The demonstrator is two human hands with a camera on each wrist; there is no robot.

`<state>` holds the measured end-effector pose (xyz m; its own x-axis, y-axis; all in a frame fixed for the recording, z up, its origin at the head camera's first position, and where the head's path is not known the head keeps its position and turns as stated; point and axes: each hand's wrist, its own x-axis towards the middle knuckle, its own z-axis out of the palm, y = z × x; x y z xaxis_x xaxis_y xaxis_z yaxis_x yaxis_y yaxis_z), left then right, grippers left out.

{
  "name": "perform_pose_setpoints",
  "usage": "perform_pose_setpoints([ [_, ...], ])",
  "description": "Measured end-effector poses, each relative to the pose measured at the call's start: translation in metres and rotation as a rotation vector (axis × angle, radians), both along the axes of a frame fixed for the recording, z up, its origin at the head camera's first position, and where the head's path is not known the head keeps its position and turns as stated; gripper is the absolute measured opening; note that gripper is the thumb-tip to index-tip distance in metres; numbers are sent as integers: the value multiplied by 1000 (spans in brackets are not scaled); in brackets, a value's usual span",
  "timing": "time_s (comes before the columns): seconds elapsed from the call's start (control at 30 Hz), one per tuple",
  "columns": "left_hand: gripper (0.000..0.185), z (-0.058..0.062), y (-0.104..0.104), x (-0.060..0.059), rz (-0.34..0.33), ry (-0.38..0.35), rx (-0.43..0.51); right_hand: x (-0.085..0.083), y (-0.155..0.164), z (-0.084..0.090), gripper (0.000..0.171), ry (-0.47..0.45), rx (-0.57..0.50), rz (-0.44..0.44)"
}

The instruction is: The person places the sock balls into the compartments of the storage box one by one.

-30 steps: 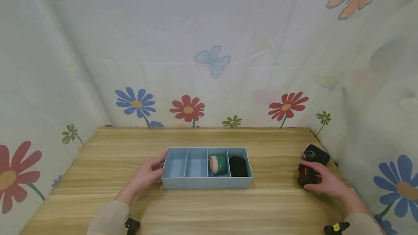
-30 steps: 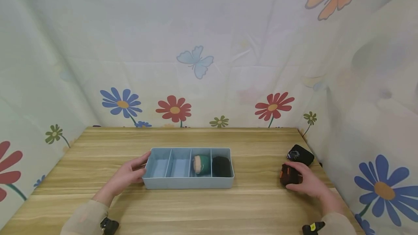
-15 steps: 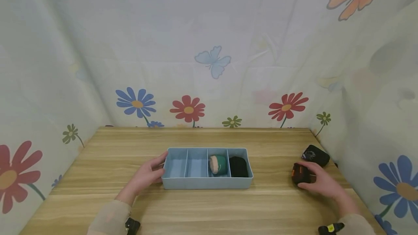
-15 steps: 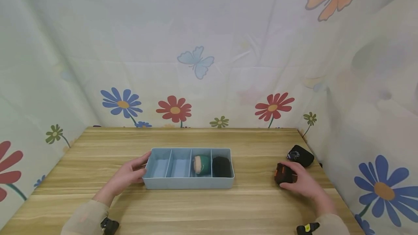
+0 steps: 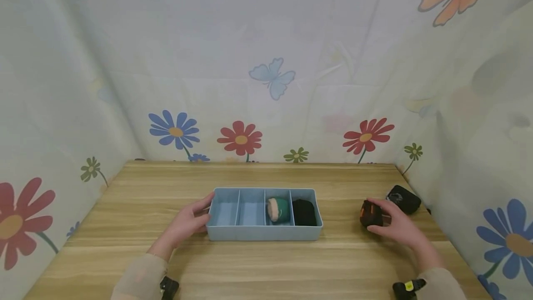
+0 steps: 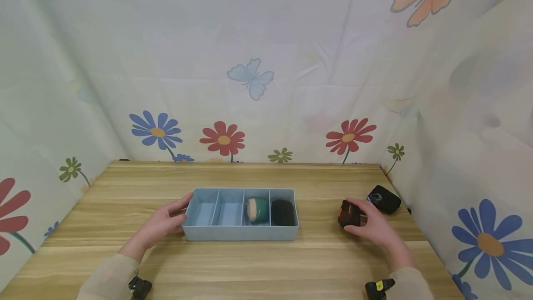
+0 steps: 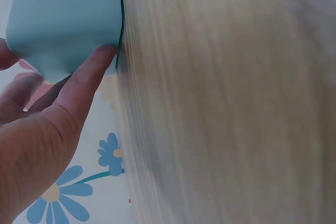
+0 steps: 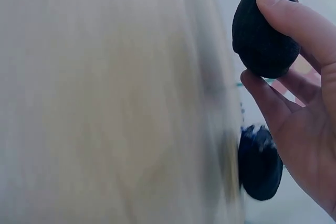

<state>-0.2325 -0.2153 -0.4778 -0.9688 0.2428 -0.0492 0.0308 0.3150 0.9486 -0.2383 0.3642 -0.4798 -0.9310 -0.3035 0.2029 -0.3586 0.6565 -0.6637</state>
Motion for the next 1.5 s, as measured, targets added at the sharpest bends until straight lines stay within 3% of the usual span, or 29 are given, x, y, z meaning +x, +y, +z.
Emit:
perform_pose_setpoints([
  [0.37, 66, 2, 0, 1, -6, -2, -5, -8, -27, 16, 74, 47, -36, 24],
  [0.87, 66, 1, 0, 1, -13, 7, -2, -18, -77, 43, 78, 115, -88, 132],
  [1.5, 65, -1, 0, -1, -16, 5, 7, -27, -136, 49, 80, 150, -130, 289],
])
